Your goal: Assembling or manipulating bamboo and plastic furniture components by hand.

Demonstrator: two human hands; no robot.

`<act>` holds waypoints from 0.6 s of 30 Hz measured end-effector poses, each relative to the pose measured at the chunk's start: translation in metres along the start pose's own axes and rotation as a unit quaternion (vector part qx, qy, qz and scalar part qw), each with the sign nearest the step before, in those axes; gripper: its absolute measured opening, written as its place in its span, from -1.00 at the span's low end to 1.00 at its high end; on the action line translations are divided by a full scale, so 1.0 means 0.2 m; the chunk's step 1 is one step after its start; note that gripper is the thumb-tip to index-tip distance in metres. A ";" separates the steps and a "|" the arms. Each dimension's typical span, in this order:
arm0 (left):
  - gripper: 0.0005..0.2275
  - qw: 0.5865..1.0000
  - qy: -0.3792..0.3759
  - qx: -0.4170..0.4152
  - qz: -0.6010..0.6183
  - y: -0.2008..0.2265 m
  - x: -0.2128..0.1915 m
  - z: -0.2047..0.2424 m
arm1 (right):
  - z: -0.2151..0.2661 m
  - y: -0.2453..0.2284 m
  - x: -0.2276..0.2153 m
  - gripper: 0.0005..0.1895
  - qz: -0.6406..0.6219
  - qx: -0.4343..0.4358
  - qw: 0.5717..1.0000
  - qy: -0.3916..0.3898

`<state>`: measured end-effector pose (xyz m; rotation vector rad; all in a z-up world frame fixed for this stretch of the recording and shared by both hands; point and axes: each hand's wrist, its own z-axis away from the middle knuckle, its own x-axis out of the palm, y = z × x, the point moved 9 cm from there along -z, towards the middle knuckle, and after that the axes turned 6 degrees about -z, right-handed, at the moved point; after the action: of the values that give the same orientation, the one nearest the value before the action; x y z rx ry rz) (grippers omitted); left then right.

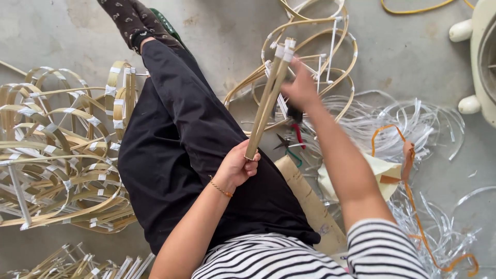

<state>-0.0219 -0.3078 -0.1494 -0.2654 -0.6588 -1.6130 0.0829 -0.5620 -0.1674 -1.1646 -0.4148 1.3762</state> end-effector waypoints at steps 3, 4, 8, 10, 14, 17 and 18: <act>-0.81 1.000 0.010 -0.016 -0.019 0.00 0.00 0.01 | -0.17 -0.03 -0.22 -0.17 0.044 -0.097 0.989 0.097; -0.80 0.999 0.017 -0.020 -0.021 0.00 -0.01 0.01 | -0.20 -0.05 -0.26 -0.17 0.091 -0.169 0.973 0.129; -0.91 0.999 0.023 -0.020 -0.012 -0.02 -0.04 -0.03 | 0.04 0.27 0.18 -0.53 0.134 0.061 0.987 -0.059; -0.88 0.999 0.015 -0.034 0.007 -0.02 -0.03 -0.04 | 0.24 0.18 0.35 -0.40 0.040 -0.016 0.995 -0.093; -0.93 0.999 -0.034 0.029 -0.001 0.03 0.02 0.00 | 0.43 0.14 0.31 -0.63 -0.079 -0.003 0.989 -0.121; -0.77 0.998 -0.028 -0.018 -0.055 0.07 0.09 0.07 | 0.45 0.05 0.20 -0.74 -0.076 0.025 0.992 -0.097; -0.81 0.997 -0.046 0.001 -0.059 0.05 0.07 0.04 | 0.46 0.03 0.17 -0.74 -0.081 0.013 0.993 -0.084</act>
<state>-0.0159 -0.3156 -0.1334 -0.3066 -0.7587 -1.7204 0.0135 -0.4969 -0.1450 -0.9757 -0.5969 1.3374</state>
